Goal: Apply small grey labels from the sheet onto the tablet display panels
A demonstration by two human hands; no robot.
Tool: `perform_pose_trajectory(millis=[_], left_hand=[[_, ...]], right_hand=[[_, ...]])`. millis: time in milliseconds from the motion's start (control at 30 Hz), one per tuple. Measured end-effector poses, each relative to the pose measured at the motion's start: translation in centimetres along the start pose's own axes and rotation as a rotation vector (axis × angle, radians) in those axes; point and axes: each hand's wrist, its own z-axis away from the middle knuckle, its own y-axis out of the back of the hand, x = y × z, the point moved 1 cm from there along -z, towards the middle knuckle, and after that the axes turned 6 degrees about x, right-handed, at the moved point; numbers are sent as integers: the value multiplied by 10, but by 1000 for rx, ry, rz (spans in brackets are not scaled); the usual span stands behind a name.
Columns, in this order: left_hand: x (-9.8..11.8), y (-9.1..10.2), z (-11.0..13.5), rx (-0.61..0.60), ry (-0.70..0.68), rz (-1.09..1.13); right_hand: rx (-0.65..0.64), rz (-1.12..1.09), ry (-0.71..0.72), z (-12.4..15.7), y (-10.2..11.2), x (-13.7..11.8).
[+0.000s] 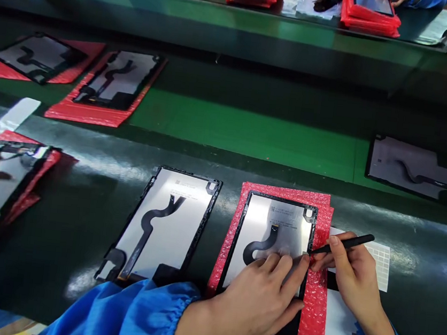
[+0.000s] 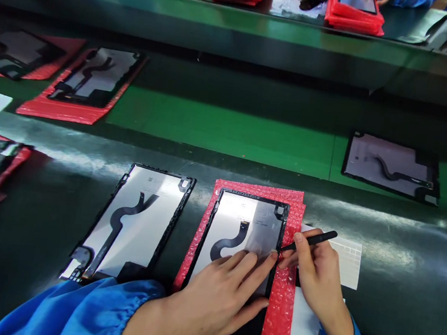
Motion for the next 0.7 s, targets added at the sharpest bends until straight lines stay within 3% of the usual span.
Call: perform_pose_trajectory(millis=[200, 300, 400, 533, 700], left_hand=[[-1, 0, 0, 0, 13, 23], [-3, 1, -1, -2, 16, 58], [-5, 0, -1, 11, 22, 81], [-7, -2, -1, 36, 34, 80], [-8, -6, 1, 102, 7, 23]], right_hand=[[32, -67, -24, -3, 1, -1], [178, -164, 11, -4, 22, -10], [287, -117, 109, -1, 56, -19], [266, 40, 123, 2, 89, -12], [196, 136, 64, -1, 95, 9]])
